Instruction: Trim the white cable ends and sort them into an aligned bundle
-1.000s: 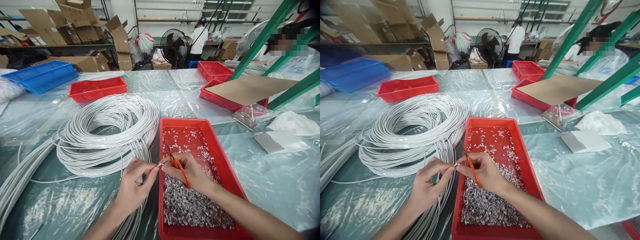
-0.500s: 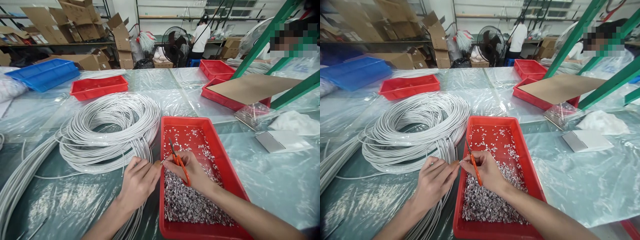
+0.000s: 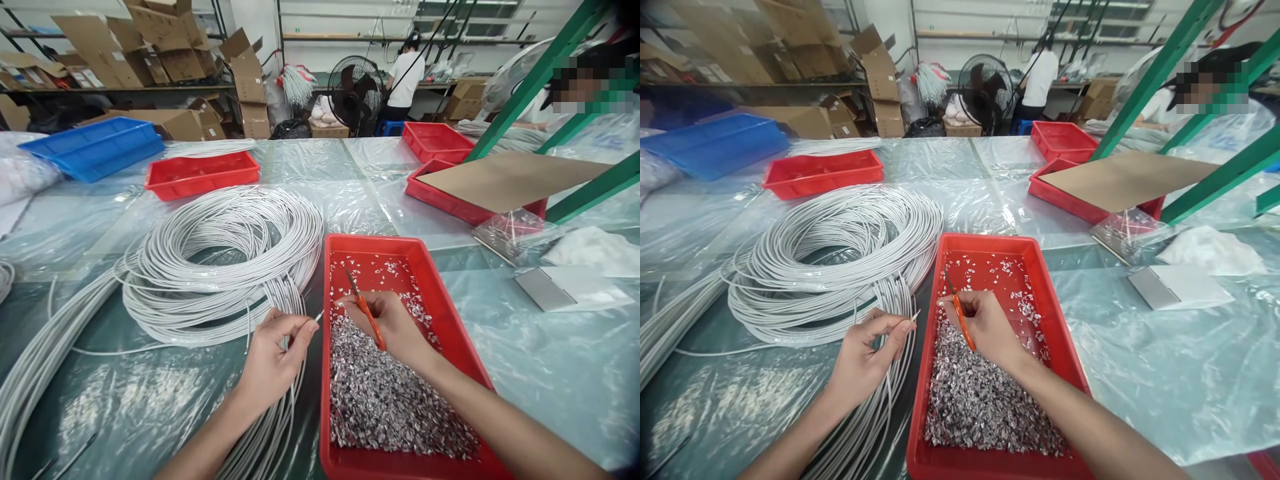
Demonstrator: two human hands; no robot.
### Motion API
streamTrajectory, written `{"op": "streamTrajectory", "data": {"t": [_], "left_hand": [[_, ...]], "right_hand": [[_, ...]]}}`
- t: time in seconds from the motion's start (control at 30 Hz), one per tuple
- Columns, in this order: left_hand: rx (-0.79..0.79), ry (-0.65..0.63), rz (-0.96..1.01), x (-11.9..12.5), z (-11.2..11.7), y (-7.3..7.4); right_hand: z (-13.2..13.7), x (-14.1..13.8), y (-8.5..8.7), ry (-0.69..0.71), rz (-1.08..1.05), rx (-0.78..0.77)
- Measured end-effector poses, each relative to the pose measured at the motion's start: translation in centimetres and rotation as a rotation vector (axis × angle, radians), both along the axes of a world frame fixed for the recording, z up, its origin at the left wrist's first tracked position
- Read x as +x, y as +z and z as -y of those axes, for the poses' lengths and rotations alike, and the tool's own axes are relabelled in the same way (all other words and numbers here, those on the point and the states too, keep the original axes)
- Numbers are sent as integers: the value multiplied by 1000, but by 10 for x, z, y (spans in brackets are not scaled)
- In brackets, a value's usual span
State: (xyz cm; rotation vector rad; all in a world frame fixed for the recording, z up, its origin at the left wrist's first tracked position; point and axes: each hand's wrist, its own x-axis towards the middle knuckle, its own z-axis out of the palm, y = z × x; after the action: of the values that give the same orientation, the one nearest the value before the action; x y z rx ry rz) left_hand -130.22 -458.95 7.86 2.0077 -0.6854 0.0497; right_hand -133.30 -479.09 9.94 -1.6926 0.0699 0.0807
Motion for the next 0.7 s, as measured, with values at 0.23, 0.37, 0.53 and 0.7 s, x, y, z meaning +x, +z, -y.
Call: {"op": "streamTrajectory", "data": {"t": [0.23, 0.37, 0.53, 0.7], "left_hand": [[-64, 25, -55, 2, -1, 1], [-113, 54, -80, 4, -1, 0], [-130, -220, -207, 1, -5, 15], [47, -942, -221, -16, -10, 45]], "right_hand": [[3, 1, -11, -3, -28, -57], [5, 4, -10, 9, -17, -90], [8, 6, -13, -3, 13, -130], [10, 6, -18, -24, 24, -114]]}}
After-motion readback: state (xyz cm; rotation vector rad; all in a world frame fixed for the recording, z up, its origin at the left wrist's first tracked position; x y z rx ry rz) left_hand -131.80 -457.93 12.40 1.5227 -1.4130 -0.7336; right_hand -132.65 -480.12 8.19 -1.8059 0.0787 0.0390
